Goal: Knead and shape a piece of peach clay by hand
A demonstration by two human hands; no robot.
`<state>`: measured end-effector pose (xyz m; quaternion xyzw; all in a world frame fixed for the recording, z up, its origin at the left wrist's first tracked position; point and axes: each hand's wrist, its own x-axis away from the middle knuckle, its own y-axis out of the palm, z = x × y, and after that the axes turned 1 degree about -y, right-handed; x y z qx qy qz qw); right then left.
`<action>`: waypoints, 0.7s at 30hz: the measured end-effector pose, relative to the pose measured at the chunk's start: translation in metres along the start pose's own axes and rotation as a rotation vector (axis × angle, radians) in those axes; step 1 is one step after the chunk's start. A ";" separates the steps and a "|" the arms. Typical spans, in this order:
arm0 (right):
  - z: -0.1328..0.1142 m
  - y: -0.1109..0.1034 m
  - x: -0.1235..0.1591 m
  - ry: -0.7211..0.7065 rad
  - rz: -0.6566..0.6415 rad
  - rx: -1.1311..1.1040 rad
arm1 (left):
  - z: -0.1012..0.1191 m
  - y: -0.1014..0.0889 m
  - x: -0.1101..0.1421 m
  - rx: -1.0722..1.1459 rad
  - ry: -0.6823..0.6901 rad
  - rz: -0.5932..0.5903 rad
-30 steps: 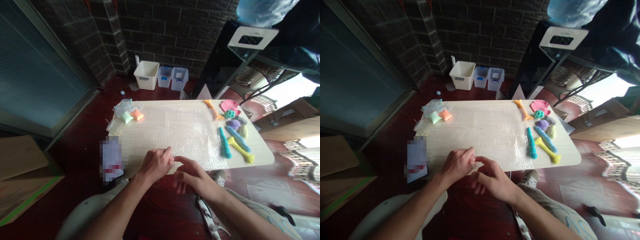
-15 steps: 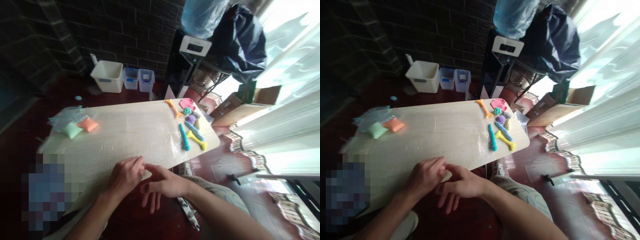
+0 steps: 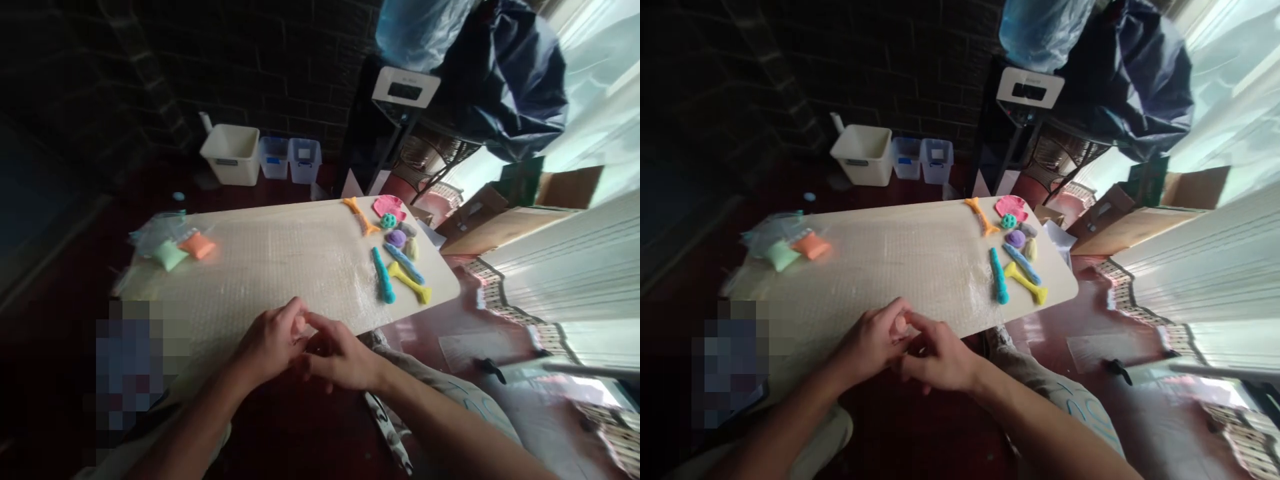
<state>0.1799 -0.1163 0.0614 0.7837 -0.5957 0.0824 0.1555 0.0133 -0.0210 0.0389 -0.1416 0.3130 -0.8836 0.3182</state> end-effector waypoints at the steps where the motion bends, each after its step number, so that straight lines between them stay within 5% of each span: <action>1: 0.000 -0.001 0.000 0.002 0.005 0.039 | 0.000 -0.002 0.000 0.028 0.004 -0.012; 9: 0.006 -0.002 -0.005 0.009 0.215 0.035 | -0.012 -0.005 0.000 -0.097 0.004 0.022; 15: 0.006 -0.006 0.001 -0.118 0.193 0.243 | -0.008 -0.009 0.002 0.090 -0.005 -0.031; 21: -0.003 -0.010 0.007 -0.212 0.019 0.631 | -0.007 -0.021 0.007 0.182 -0.030 -0.239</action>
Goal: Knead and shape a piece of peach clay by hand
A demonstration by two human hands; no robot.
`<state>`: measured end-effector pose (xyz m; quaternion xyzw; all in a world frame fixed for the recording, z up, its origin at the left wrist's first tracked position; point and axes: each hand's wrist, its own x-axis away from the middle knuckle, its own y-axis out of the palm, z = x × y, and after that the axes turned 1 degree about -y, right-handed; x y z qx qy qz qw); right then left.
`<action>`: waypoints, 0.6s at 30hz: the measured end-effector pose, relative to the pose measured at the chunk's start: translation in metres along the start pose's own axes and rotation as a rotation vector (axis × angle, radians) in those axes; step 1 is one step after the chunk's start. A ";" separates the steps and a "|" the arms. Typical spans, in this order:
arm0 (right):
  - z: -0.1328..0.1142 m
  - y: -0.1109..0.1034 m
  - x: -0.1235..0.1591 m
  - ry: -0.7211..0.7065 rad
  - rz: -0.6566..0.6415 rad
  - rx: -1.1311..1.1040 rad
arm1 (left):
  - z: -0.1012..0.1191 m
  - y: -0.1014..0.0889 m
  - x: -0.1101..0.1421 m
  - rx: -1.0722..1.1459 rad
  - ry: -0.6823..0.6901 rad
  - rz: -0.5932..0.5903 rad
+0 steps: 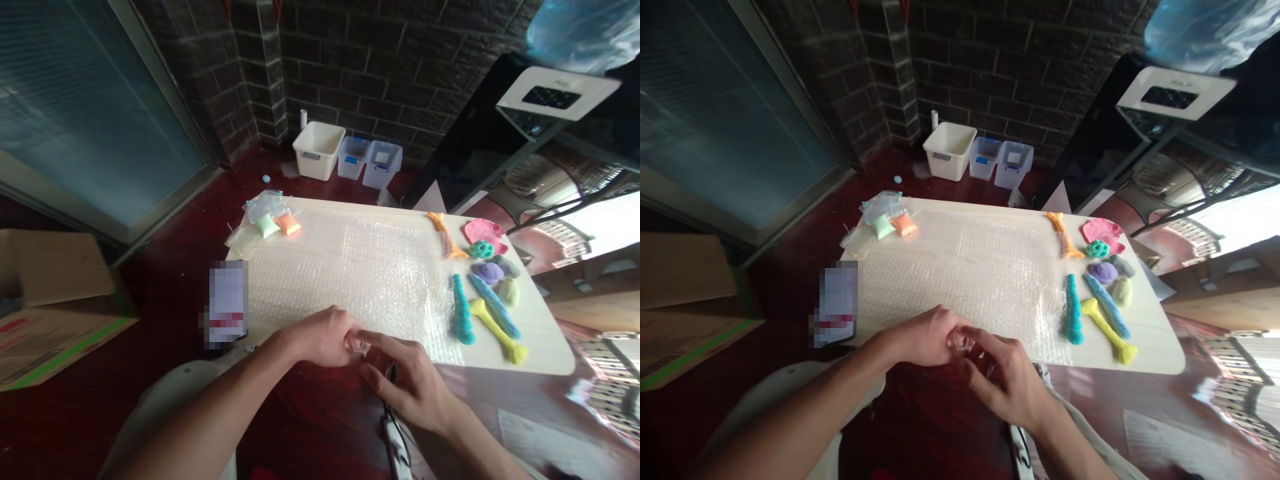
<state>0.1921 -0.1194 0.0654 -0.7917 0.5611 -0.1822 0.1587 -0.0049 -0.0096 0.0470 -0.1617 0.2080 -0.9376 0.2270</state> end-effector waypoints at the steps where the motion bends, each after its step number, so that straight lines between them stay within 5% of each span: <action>1: -0.002 0.000 0.001 -0.029 -0.028 0.018 | -0.001 -0.001 0.002 0.007 -0.002 -0.024; 10: -0.010 0.012 0.001 -0.042 -0.082 0.121 | 0.005 -0.010 0.015 0.079 -0.005 -0.178; 18: -0.013 0.010 -0.006 -0.080 -0.134 0.084 | -0.002 -0.009 0.010 0.101 0.034 -0.134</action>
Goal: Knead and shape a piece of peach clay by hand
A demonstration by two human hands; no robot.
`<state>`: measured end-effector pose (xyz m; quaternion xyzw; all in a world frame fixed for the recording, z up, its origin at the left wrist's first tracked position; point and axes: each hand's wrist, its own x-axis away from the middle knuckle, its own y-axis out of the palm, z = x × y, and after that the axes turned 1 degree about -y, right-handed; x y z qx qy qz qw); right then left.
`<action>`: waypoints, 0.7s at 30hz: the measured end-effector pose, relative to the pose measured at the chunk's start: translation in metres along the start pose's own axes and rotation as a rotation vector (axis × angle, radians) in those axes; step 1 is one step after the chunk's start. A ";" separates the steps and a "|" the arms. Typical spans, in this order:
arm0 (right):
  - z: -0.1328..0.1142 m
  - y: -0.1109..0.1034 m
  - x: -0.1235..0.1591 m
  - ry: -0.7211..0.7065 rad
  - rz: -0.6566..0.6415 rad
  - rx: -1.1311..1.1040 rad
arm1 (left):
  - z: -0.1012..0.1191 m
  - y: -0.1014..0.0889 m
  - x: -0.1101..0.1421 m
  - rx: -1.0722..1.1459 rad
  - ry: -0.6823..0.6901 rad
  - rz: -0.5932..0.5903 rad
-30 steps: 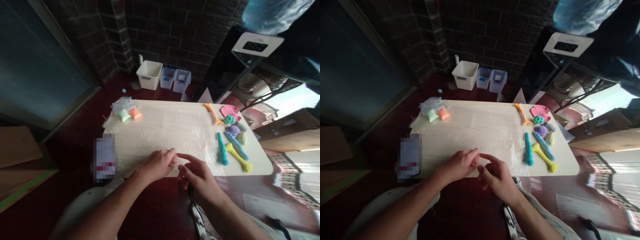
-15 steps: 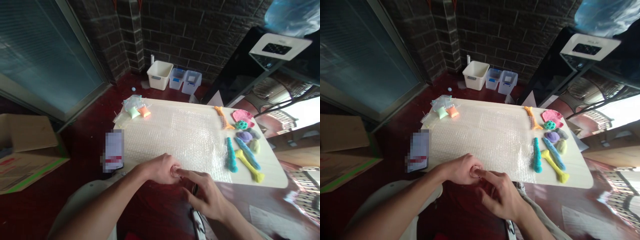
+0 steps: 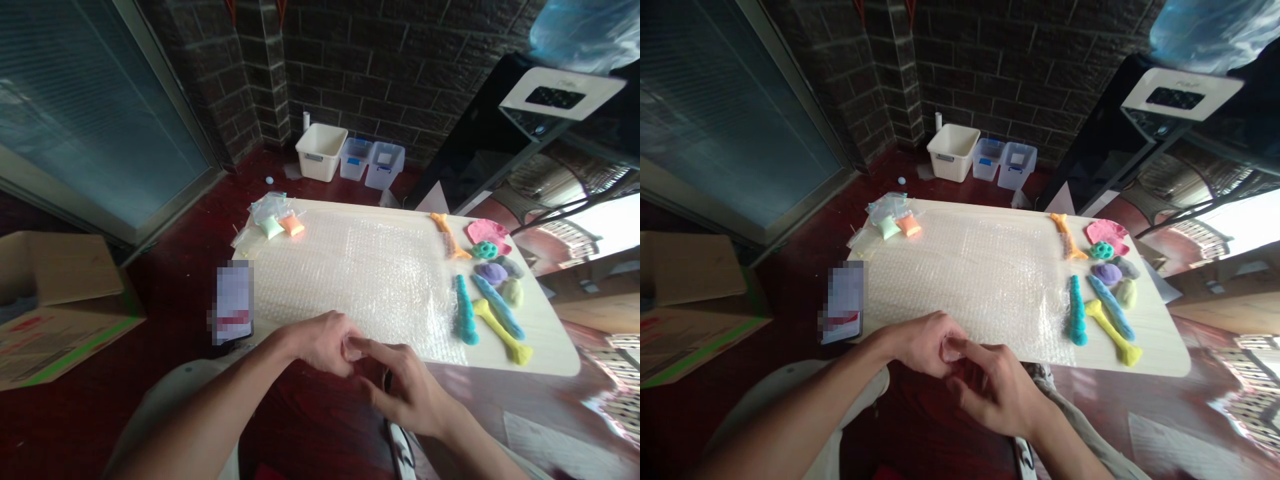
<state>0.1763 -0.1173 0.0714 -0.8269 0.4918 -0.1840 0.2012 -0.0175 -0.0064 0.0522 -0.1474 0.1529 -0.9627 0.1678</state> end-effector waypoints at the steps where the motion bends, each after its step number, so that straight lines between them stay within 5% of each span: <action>1: 0.000 0.000 -0.001 -0.007 0.017 0.000 | -0.001 -0.001 -0.001 0.006 0.005 0.015; 8: 0.000 0.001 -0.002 -0.136 0.374 0.085 | -0.001 -0.011 0.001 0.028 -0.055 0.106; 21: 0.000 0.008 -0.004 -0.241 0.144 0.156 | 0.001 -0.013 0.009 -0.051 -0.098 -0.045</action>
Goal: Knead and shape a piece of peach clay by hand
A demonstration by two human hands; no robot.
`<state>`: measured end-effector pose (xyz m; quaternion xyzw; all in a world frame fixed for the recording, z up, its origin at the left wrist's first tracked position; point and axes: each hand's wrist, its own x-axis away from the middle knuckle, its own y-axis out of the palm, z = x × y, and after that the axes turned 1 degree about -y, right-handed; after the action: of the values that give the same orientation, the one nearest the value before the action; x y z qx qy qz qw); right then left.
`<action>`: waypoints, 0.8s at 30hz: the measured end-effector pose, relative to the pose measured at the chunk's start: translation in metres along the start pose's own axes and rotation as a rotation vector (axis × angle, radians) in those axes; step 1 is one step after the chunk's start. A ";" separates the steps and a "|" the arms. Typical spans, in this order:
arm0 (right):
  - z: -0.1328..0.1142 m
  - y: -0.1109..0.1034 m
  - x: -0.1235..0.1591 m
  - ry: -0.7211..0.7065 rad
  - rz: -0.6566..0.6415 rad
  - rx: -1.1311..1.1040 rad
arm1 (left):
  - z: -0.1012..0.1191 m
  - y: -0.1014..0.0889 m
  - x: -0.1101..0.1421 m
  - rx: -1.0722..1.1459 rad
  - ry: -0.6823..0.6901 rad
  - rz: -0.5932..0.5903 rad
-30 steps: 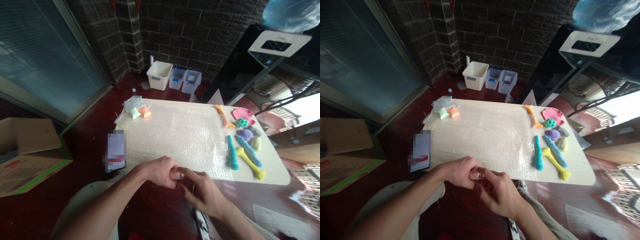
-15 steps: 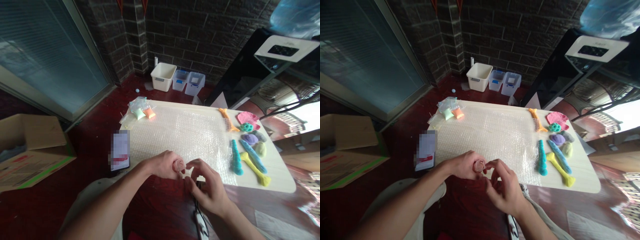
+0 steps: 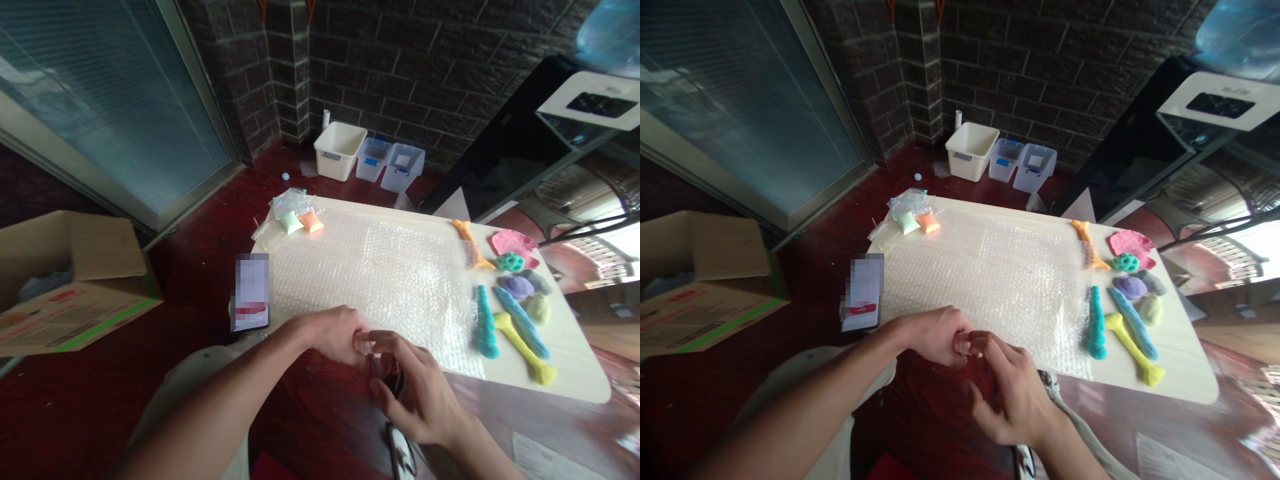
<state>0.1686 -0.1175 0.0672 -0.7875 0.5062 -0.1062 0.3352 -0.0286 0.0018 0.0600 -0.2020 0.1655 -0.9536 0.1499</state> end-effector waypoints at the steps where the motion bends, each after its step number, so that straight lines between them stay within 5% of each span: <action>1: -0.002 0.000 0.000 0.003 -0.010 -0.009 | 0.002 0.000 0.003 0.002 -0.017 0.002; 8: -0.003 0.009 0.002 0.004 -0.012 0.015 | 0.003 0.008 0.008 -0.020 0.065 0.069; 16: 0.005 0.013 -0.007 0.105 0.019 0.293 | -0.007 0.015 -0.008 -0.042 0.018 0.398; 24: 0.010 0.009 -0.005 -0.030 0.028 -0.065 | -0.013 0.018 -0.008 -0.162 0.126 0.366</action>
<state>0.1646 -0.1110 0.0544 -0.7923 0.5151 -0.0731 0.3186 -0.0230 -0.0083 0.0391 -0.1200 0.2849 -0.9047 0.2933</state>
